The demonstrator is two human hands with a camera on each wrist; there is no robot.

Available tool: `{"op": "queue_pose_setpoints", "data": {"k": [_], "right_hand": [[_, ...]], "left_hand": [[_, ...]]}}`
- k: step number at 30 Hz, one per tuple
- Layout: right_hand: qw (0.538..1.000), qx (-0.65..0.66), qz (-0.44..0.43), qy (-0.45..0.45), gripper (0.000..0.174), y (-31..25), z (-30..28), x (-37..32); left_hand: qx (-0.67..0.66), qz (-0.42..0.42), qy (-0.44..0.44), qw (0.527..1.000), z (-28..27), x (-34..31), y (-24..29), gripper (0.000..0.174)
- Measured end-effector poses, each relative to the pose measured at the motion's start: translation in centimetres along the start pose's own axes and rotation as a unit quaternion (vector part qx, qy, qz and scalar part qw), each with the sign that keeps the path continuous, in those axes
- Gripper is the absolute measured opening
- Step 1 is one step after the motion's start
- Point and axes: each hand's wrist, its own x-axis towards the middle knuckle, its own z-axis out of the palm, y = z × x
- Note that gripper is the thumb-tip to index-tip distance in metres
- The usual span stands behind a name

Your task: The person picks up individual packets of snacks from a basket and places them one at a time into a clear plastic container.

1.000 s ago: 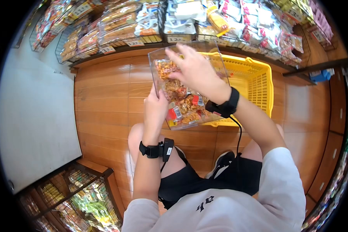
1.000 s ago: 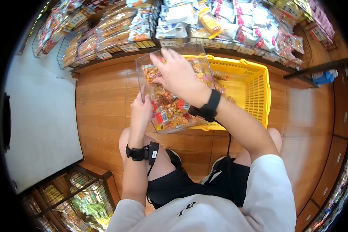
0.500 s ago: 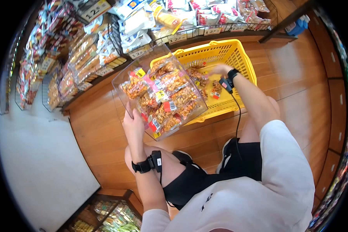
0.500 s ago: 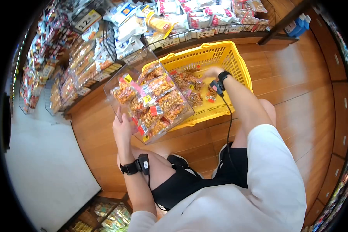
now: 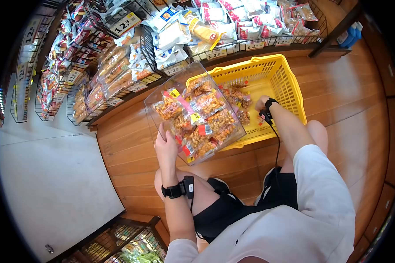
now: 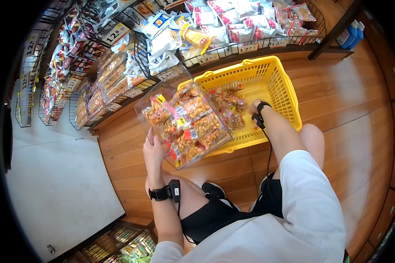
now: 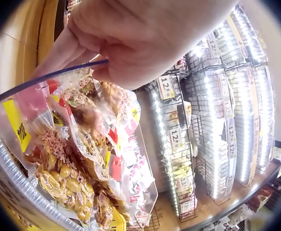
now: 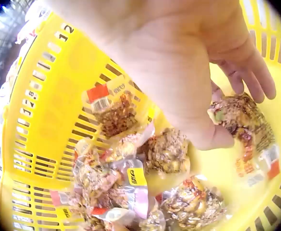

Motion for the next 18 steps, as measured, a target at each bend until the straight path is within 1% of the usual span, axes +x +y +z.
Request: {"op": "queue_pose_setpoints", "data": {"k": [2, 3, 4, 5, 7, 8, 9, 11, 13, 14, 15, 17, 18], "right_hand": [[0.995, -0.044, -0.075, 0.043, 0.023, 3.9, 0.1, 5.2], [0.989, -0.067, -0.113, 0.061, 0.028, 5.0, 0.3, 6.5], [0.98, -0.079, -0.098, 0.154, 0.02, 5.0, -0.4, 3.9], [0.978, -0.034, -0.103, 0.176, 0.017, 4.7, -1.4, 1.1], [0.968, 0.054, -0.116, 0.217, 0.012, 3.4, -3.6, -4.9], [0.947, 0.157, -0.121, 0.253, 0.009, 2.6, -4.5, -10.0], [0.914, 0.256, -0.126, 0.288, 0.008, 2.1, -5.7, -15.5], [0.865, 0.287, -0.172, 0.373, 0.009, 1.7, -7.5, -23.5], [0.806, 0.314, -0.235, 0.443, 0.011, 1.3, -8.9, -31.5], [0.761, 0.345, -0.285, 0.469, 0.012, 1.9, -9.5, -33.3], [0.711, 0.377, -0.332, 0.491, 0.013, 2.4, -9.9, -34.9], [0.6, 0.49, -0.435, 0.459, 0.011, 0.2, -10.0, -40.7], [0.589, 0.495, -0.449, 0.455, 0.011, -1.2, -10.1, -42.1]], "left_hand": [[-0.028, -0.031, 0.0, 0.999, 0.0, -0.8, 1.5, 0.046], [-0.012, -0.001, 0.008, 1.0, 0.0, -0.4, 0.6, 0.046], [0.003, 0.028, 0.015, 0.999, 0.1, 0.3, -0.9, 0.046], [0.018, 0.057, 0.023, 0.998, 0.3, 0.7, -1.8, 0.046], [0.026, 0.035, 0.015, 0.999, 0.2, 0.4, -0.8, 0.045], [0.032, 0.022, 0.012, 0.999, 0.0, 0.0, -0.2, 0.045], [0.047, 0.045, 0.021, 0.998, 0.0, 0.0, 0.0, 0.045], [0.08, 0.088, 0.038, 0.992, 0.0, -0.4, 0.4, 0.046], [0.031, 0.018, 0.019, 0.999, -0.1, -1.2, 2.1, 0.046], [0.006, -0.015, 0.009, 1.0, -0.1, -1.4, 2.6, 0.046], [0.01, -0.005, 0.013, 1.0, -0.1, -1.2, 2.1, 0.046], [0.018, 0.018, 0.016, 1.0, 0.0, -0.4, 0.5, 0.047], [0.021, 0.02, 0.016, 0.999, 0.0, -0.2, 0.2, 0.047]]}}
